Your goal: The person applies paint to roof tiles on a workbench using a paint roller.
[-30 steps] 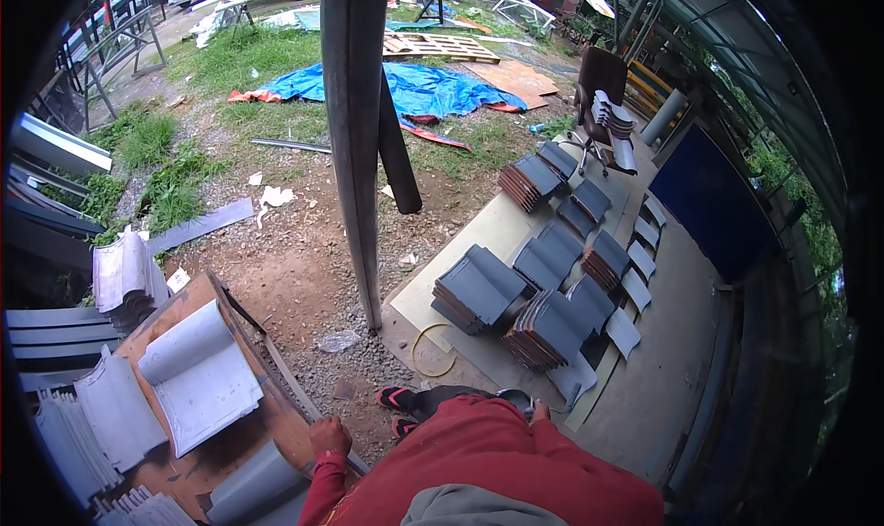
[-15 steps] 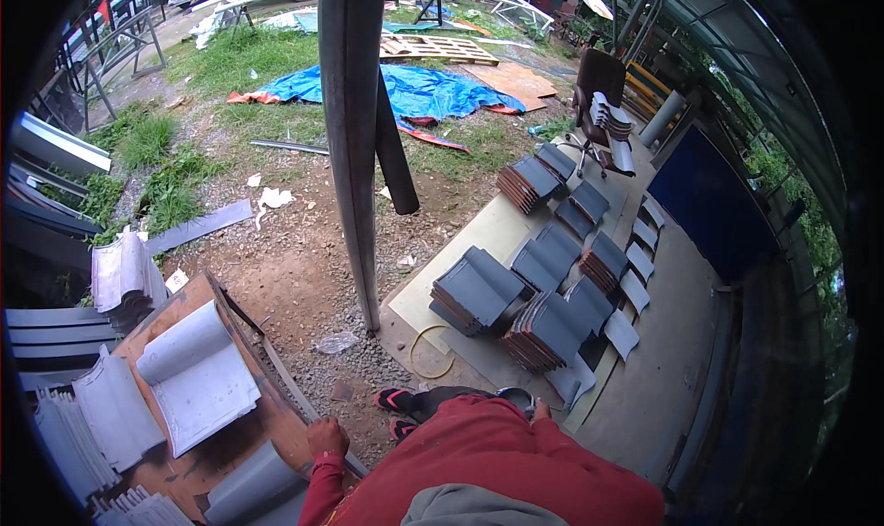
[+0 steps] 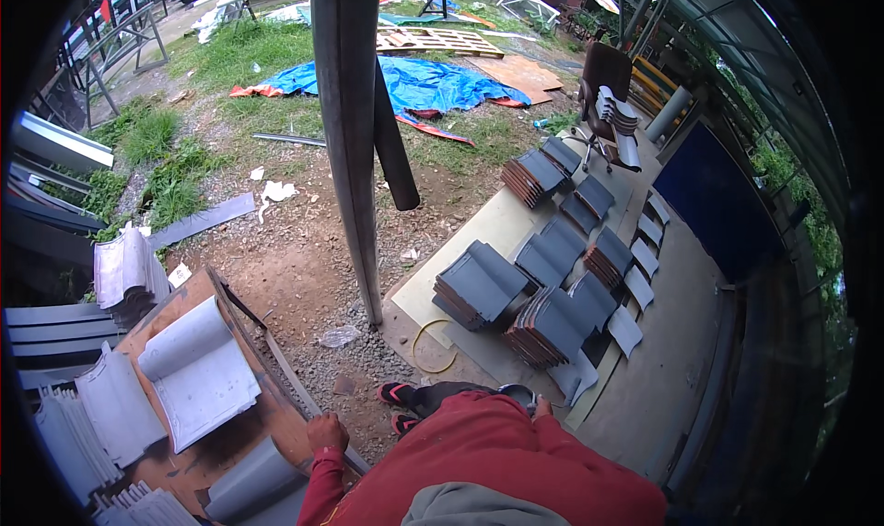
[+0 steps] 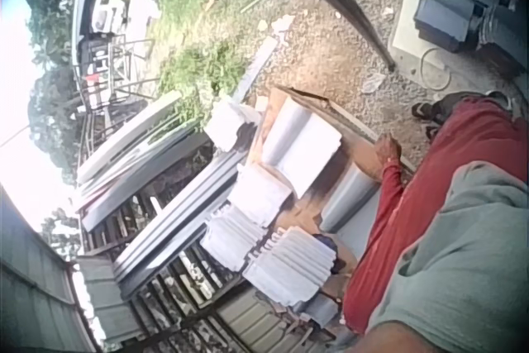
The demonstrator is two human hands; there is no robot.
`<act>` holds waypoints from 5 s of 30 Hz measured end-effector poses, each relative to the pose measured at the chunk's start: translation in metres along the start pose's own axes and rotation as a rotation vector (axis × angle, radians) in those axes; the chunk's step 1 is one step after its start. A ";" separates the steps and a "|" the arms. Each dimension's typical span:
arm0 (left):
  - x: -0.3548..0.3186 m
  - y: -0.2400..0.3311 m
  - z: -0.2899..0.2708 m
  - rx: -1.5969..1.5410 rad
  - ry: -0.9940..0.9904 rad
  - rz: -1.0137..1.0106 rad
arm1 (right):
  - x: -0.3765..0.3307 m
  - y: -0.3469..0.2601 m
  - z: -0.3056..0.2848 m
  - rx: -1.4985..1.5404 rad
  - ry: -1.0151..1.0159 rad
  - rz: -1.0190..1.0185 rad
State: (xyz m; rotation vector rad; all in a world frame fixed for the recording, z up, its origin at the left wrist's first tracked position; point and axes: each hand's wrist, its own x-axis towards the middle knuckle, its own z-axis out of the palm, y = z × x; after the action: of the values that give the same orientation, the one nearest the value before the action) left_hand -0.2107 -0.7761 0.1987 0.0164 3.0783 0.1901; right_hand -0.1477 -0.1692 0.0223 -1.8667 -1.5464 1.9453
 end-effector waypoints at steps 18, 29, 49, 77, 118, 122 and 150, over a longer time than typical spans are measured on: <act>0.000 0.000 0.000 -0.004 0.021 0.005 | -0.021 -0.009 0.010 0.072 -0.001 0.001; -0.001 -0.001 0.005 0.013 0.010 0.000 | -0.037 -0.021 0.016 0.083 -0.051 0.043; 0.000 -0.002 0.003 0.012 0.019 0.015 | -0.026 -0.007 0.007 0.036 0.006 0.061; -0.004 0.003 -0.005 -0.008 -0.051 -0.045 | -0.032 -0.099 0.082 -0.541 -0.083 -0.186; -0.001 -0.002 0.005 -0.039 0.049 0.015 | -0.028 -0.005 0.032 -0.019 0.060 0.008; 0.000 -0.003 0.006 -0.021 0.021 -0.001 | -0.019 0.000 0.027 0.040 0.020 -0.038; 0.000 -0.001 0.002 -0.053 0.037 0.001 | -0.049 -0.034 0.031 0.023 0.026 0.097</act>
State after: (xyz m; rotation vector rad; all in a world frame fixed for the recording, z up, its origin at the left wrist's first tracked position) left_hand -0.2105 -0.7773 0.1965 0.0120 3.1091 0.2745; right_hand -0.1776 -0.2011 0.0734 -1.9849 -1.4463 1.9593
